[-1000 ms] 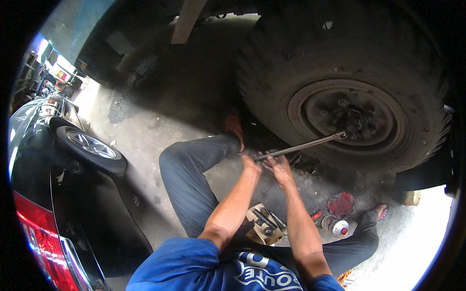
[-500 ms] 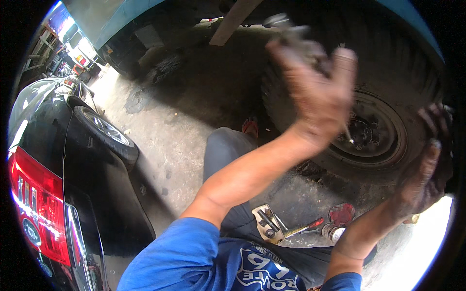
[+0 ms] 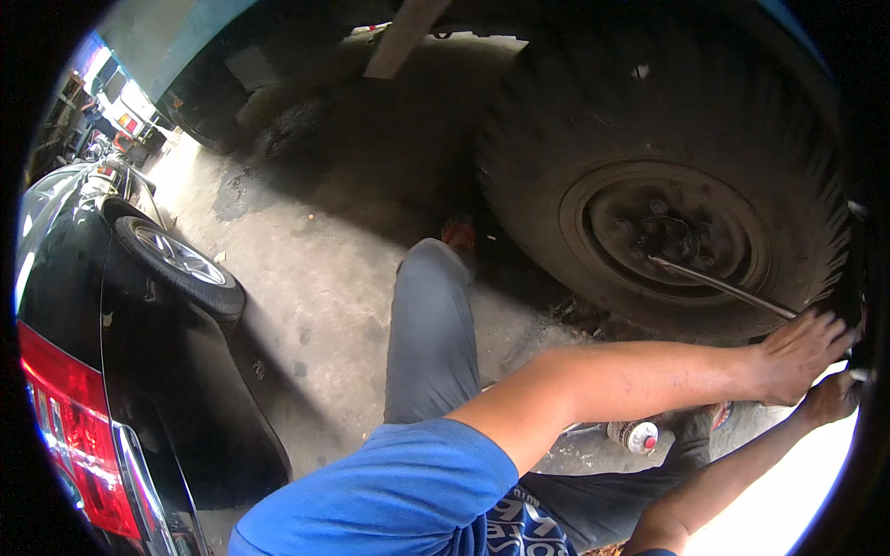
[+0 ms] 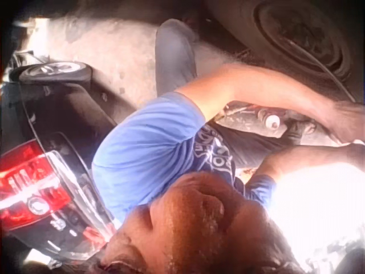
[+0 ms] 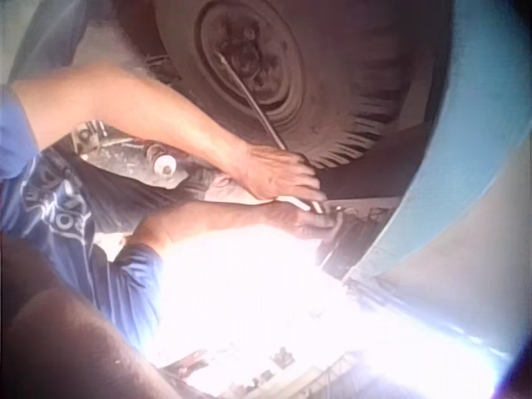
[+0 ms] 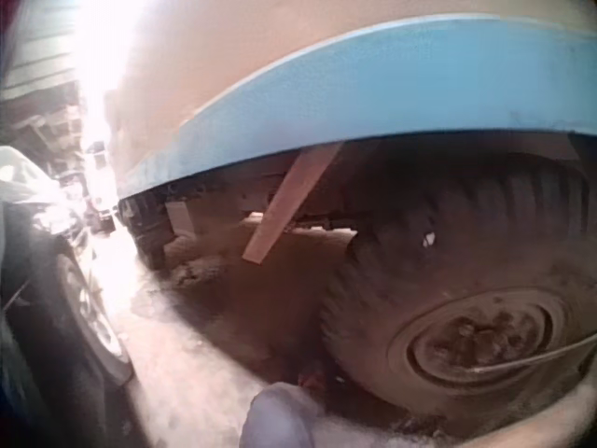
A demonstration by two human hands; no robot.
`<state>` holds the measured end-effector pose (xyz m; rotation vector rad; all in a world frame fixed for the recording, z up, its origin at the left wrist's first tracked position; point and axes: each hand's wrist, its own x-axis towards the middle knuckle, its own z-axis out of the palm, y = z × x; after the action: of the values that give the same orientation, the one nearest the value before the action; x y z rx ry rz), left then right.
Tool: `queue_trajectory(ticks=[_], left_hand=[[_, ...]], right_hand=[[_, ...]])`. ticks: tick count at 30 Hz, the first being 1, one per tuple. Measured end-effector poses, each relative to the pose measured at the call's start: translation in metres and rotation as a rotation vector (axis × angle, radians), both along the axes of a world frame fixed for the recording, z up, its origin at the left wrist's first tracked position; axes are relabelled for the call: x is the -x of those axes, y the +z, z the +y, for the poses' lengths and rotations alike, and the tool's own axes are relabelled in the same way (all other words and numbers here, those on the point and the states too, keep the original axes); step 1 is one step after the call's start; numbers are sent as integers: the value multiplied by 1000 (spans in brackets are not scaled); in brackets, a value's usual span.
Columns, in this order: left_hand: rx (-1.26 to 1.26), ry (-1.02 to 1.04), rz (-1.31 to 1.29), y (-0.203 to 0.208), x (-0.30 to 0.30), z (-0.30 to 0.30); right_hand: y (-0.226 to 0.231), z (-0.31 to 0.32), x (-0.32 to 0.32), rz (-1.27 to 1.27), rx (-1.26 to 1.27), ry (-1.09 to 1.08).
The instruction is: The person kneels beside a car and uses a lug wrench to loosen and remove the nuts from a wheel. After removing the nuts, the person stands up and walks away from the wheel.
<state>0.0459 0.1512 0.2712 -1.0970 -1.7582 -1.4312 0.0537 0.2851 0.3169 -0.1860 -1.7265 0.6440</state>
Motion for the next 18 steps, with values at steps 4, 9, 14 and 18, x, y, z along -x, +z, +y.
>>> queue_trajectory(ticks=[4, 9, 14, 18], left_hand=[[268, -31, -144, -93, 19, 13], [413, 103, -235, -226, 33, 37], [838, 175, -183, -315, 22, 11], [831, 291, -185, -327, 6, 3]], right_hand=[[-120, 98, 35, -186, 145, -51], [-334, 105, 46, -460, -222, -300], [-469, 7, 3, -806, 35, -263], [-486, -30, -17, -1023, 86, -257]])
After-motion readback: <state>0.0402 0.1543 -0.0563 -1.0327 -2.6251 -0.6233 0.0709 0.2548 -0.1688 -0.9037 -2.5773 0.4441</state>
